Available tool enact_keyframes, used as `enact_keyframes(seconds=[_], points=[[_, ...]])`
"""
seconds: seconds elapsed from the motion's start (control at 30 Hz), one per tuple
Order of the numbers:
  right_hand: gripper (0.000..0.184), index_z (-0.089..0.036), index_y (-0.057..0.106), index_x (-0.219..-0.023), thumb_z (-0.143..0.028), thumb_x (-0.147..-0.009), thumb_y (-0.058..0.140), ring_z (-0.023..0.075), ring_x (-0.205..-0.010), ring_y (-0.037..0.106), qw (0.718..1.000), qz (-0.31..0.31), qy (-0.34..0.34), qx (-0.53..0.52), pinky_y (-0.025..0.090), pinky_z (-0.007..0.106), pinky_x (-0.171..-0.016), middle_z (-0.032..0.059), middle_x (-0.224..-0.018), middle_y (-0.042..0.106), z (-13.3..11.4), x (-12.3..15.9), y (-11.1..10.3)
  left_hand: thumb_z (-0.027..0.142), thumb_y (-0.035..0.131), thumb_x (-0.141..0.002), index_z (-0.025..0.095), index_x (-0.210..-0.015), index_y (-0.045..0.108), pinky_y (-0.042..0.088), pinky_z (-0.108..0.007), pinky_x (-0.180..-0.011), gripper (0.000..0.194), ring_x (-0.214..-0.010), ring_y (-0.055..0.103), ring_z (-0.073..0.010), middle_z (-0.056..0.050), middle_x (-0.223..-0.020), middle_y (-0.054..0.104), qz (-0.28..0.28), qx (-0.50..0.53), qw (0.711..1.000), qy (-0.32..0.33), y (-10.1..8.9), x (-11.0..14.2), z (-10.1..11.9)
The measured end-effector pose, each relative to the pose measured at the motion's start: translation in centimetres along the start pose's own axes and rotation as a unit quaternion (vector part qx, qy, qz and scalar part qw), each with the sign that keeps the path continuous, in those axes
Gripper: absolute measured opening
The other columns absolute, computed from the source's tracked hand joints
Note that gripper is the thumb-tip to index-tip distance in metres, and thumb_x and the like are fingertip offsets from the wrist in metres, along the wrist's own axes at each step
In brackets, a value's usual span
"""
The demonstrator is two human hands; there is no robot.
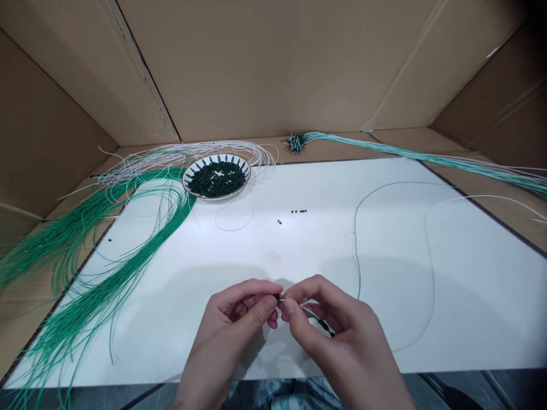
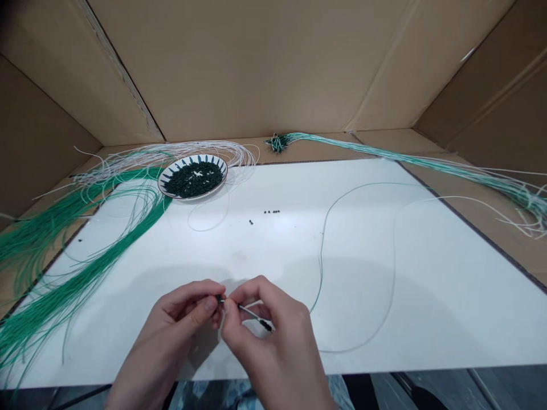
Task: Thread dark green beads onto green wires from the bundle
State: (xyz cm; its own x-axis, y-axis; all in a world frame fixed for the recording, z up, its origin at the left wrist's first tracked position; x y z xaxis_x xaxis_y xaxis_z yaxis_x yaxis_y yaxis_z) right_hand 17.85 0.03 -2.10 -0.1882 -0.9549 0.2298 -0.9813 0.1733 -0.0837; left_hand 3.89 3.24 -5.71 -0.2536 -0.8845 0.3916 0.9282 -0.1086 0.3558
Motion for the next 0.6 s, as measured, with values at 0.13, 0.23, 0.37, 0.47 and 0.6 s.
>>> enact_keyframes(seconds=[0.13, 0.23, 0.37, 0.47, 0.6], points=[[0.016, -0.024, 0.064, -0.071, -0.033, -0.084, 0.068, 0.0153, -0.075, 0.068, 1.0, 0.001, 0.016, -0.026, 0.054, 0.021, -0.074, -0.0034, -0.07, 0.07, 0.2, -0.1, 0.1, 0.029, 0.093, -0.071, 0.026, -0.074, 0.086, 0.049, -0.014, -0.061, 0.008, -0.063, 0.065, -0.0095, 0.002, -0.064, 0.075, 0.046, -0.011, 0.999, 0.025, 0.4, 0.3, 0.7], [0.017, -0.024, 0.065, -0.071, -0.034, -0.084, 0.069, 0.015, -0.075, 0.068, 0.999, -0.004, 0.014, -0.034, 0.054, 0.019, -0.072, -0.0035, -0.07, 0.07, 0.2, -0.1, 0.1, 0.024, 0.091, -0.069, 0.026, -0.07, 0.085, 0.048, -0.013, -0.058, 0.006, -0.06, 0.064, -0.0089, 0.003, -0.061, 0.073, 0.068, -0.016, 0.997, 0.037, 0.7, 0.5, 1.1], [0.017, -0.024, 0.074, -0.074, -0.035, -0.087, 0.071, 0.0138, -0.073, 0.07, 0.999, 0.0, -0.007, -0.042, 0.055, 0.017, -0.071, -0.0031, -0.074, 0.075, 0.2, -0.1, -0.2, 0.024, 0.089, -0.071, 0.026, -0.071, 0.085, 0.047, -0.011, -0.058, 0.004, -0.059, 0.062, -0.0075, 0.004, -0.059, 0.072, 0.084, -0.036, 0.995, 0.047, 0.6, 0.6, 1.4], [0.014, -0.027, 0.079, -0.075, -0.033, -0.087, 0.074, 0.0141, -0.074, 0.071, 0.999, 0.024, -0.024, -0.028, 0.055, 0.015, -0.071, -0.0033, -0.076, 0.078, 0.5, -0.1, -0.4, 0.023, 0.087, -0.071, 0.026, -0.07, 0.085, 0.048, -0.011, -0.059, 0.004, -0.06, 0.062, -0.0075, 0.004, -0.063, 0.074, 0.092, -0.045, 0.993, 0.065, 0.5, 0.6, 1.6], [0.011, -0.027, 0.081, -0.078, -0.031, -0.086, 0.075, 0.0172, -0.077, 0.073, 0.995, 0.079, -0.063, 0.018, 0.057, 0.019, -0.074, -0.0018, -0.08, 0.081, 0.6, -0.1, -0.7, 0.021, 0.085, -0.072, 0.026, -0.071, 0.085, 0.049, -0.012, -0.06, 0.005, -0.063, 0.063, -0.0088, 0.003, -0.07, 0.074, 0.104, -0.061, 0.987, 0.104, 0.5, 0.5, 1.9]])
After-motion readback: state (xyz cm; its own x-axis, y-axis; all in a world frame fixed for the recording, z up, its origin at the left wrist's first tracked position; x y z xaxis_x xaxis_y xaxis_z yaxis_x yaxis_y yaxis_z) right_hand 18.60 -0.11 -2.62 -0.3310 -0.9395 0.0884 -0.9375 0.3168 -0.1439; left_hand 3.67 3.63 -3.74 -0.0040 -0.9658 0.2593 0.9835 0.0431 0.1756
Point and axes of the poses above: each hand's wrist, its own x-axis away from the middle knuckle, its own y-axis out of the palm, z = x × y, the point moved 7 cm from there along -x, towards the middle knuckle
